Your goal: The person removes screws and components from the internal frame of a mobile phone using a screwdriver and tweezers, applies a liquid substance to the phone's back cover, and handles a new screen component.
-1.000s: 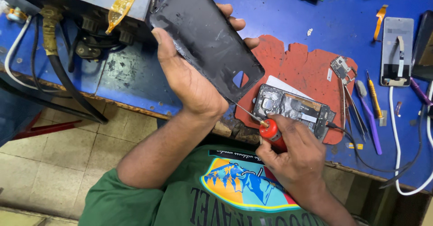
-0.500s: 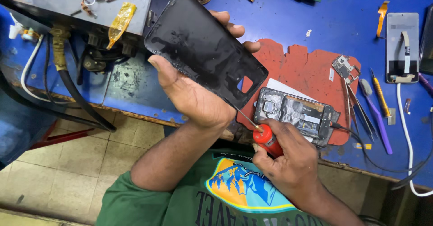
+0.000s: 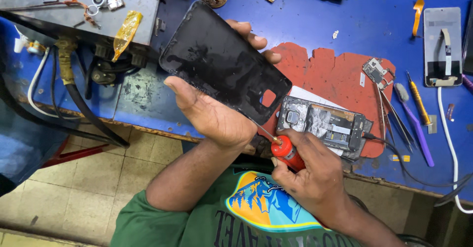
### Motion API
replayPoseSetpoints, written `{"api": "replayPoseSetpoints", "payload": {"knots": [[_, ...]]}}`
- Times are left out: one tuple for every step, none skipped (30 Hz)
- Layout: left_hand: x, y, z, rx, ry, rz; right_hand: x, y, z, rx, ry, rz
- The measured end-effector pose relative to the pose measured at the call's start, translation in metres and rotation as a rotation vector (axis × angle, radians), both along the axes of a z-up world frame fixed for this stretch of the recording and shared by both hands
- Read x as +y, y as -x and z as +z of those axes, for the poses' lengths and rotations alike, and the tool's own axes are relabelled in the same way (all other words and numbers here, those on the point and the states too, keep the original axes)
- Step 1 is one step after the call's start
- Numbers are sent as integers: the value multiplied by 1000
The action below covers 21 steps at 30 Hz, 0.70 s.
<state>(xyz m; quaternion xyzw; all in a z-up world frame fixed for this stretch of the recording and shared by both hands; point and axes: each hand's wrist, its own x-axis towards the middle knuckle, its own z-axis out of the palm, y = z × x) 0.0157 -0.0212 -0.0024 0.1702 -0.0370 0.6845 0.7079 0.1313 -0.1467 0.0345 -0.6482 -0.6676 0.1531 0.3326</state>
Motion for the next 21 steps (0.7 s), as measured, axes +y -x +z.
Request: {"api": "replayPoseSetpoints", "payload": {"knots": [[0,0,0,15,0,7,0,0,0,-7,-1,3],[0,-1,0,11,-6,-1,1,0,1,-13,-3,5],[-1,-1,-1,4,-13,-11,2,0,1,-14,-6,6],[-1,-2,-1,-2,-20,-21,2,0,1,-14,-10,8],[-2,-3,-2,-10,-28,-34,3,1,2,-15,-13,10],[-3,-3,-3,0,-35,-43,4,1,2,-9,-14,14],[-4,-3,-4,11,-43,-53,5,1,2,-3,-14,18],[-5,-2,-4,40,-51,-59,5,1,3,2,-14,23],[-7,-3,-4,51,-53,-62,5,2,3,2,-14,27],[-8,-3,-4,62,-55,-64,6,2,4,3,-14,31],[-9,-5,-3,54,-51,-62,6,2,4,4,-14,36],[-9,-7,-3,67,-49,-48,7,2,4,12,-18,41],[-9,-9,-2,79,-48,-34,8,2,4,20,-22,46],[-8,-10,0,111,-48,-7,8,1,4,27,-24,50],[-8,-10,1,154,-54,7,8,0,4,35,-5,32],[-8,-9,2,197,-60,22,7,-2,4,43,15,15],[-7,-4,4,249,-71,25,7,-5,5,51,34,-1],[-5,0,5,288,-85,20,6,-8,5,51,18,-31],[-2,4,7,326,-100,16,4,-12,7,51,3,-60],[1,9,8,350,-111,7,2,-16,8,52,-10,-86],[3,13,9,372,-126,-12,0,-20,8,111,-15,-100]]}}
